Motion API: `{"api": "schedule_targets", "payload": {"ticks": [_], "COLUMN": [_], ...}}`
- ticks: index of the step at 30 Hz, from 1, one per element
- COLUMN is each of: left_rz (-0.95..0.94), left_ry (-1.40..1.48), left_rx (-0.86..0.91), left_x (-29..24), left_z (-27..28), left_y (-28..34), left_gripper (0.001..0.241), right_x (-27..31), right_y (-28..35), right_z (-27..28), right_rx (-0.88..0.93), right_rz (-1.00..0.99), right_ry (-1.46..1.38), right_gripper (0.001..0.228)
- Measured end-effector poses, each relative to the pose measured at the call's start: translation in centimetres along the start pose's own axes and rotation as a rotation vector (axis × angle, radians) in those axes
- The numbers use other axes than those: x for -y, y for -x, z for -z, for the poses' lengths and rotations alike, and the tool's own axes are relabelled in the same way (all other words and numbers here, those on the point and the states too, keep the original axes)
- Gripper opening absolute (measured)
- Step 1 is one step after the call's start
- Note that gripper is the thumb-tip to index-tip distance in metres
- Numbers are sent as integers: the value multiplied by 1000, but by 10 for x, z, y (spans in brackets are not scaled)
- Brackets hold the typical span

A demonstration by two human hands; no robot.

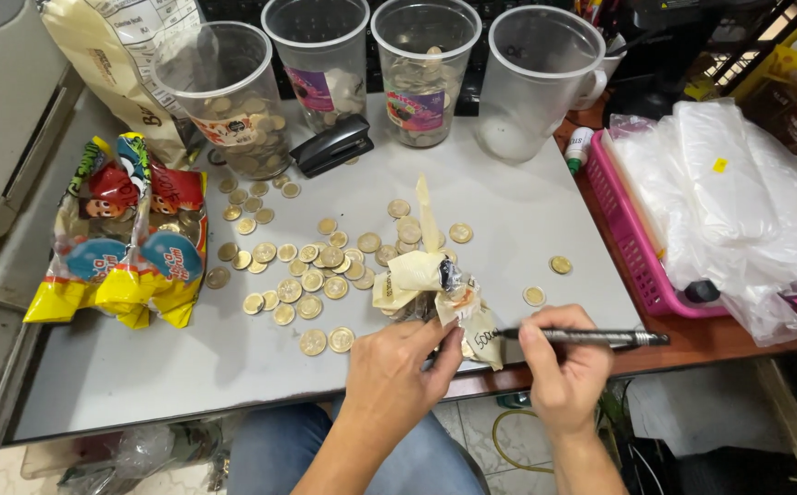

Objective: Counting and sorting coins from bags into plastic cups at a checkout counter

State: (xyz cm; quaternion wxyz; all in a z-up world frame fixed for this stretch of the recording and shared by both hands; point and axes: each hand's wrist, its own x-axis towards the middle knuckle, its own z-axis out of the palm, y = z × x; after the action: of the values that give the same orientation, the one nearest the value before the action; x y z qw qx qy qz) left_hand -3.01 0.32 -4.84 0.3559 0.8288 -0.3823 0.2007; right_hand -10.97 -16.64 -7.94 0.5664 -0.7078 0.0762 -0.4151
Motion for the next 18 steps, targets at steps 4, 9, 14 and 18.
{"api": "schedule_targets", "payload": {"ticks": [4,9,14,18], "left_rz": [17,-3,1,-7], "left_ry": [-4,-30,-18,-20], "left_rx": [-3,-7,3,0], "left_x": [0,2,2,3], "left_z": [0,-1,0,0], "left_y": [0,1,0,0], "left_gripper": [5,11,23,19], "right_x": [4,11,6,13], "right_y": [12,9,11,8], "right_z": [-9,-15,-12,-15], "right_rx": [99,127,147,199], "right_rz": [45,118,170,176], "right_ry": [-88,25,204,109], "right_gripper": [5,8,10,10]}}
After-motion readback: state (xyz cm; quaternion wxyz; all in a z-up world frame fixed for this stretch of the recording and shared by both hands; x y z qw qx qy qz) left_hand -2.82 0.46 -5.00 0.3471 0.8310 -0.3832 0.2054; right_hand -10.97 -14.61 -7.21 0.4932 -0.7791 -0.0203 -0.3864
